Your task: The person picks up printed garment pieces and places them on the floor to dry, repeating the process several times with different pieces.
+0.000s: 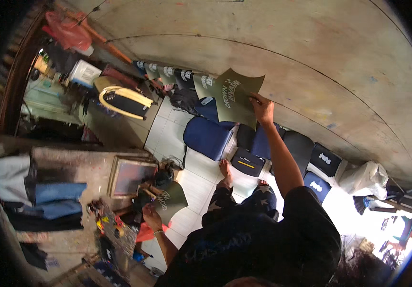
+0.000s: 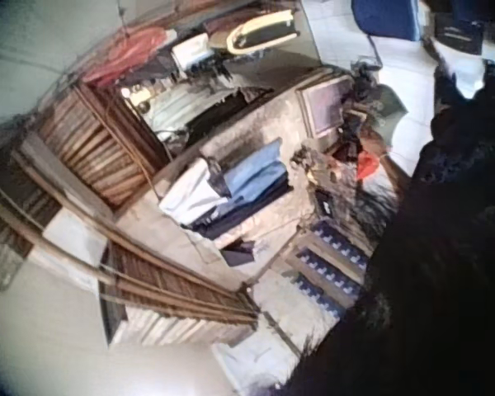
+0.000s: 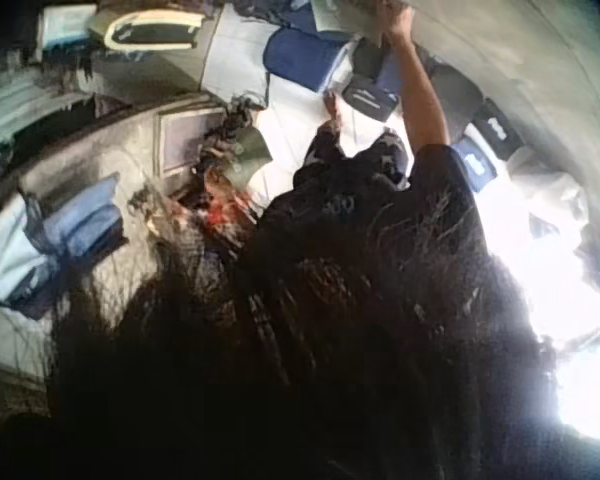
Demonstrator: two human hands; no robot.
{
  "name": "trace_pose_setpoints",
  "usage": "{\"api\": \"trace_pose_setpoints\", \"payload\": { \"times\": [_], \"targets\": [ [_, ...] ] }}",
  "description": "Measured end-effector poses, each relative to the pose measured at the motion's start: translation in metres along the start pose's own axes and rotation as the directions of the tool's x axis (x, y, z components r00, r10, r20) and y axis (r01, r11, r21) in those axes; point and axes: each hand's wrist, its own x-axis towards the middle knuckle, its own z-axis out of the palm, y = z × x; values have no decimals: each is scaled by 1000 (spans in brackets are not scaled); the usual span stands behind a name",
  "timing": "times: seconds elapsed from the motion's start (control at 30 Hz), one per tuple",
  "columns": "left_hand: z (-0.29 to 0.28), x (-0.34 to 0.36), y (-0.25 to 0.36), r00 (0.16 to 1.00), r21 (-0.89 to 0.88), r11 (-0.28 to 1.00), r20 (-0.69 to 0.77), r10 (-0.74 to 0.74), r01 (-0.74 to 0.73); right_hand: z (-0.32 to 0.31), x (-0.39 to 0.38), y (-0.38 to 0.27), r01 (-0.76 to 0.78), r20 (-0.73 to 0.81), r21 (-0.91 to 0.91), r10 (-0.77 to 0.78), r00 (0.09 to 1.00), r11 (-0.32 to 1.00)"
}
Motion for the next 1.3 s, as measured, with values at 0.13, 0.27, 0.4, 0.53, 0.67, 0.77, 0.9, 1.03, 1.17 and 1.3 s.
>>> {"api": "trace_pose_setpoints", "payload": {
  "times": [0.13,0.27,0.4,0.53,0.67,0.77,0.9,1.03,1.17,1.3],
  "targets": [
    [18,101,22,976,-102,976,83,201,-192,49,22,63,-146,-73,-69,141,987,987],
    [37,176,72,949,-175,984,313,26,31,75,18,122,-315,-132,-53,306,943,948],
    [73,222,82,907,-225,970,381,178,-96,84,15,134,-349,-163,82,358,919,933],
    [97,245,105,862,-308,950,467,199,-52,93,19,112,-410,-170,101,422,890,906],
    [110,257,120,801,-361,928,529,281,-88,93,21,109,-421,-198,17,416,888,907],
    [117,265,122,768,-391,916,561,309,-84,91,13,85,-345,-292,-140,294,910,928],
    [117,269,161,700,-498,867,611,371,-25,81,-46,59,-149,-13,-576,173,985,804],
    [125,266,196,616,-630,769,649,446,107,110,-89,-25,-601,453,396,422,785,694],
    [128,262,246,561,-697,681,664,494,225,86,-63,-99,-457,375,486,295,879,745],
    [139,264,256,470,-688,679,703,534,258,43,-58,-113,-461,447,467,248,859,754]
  ]
}}
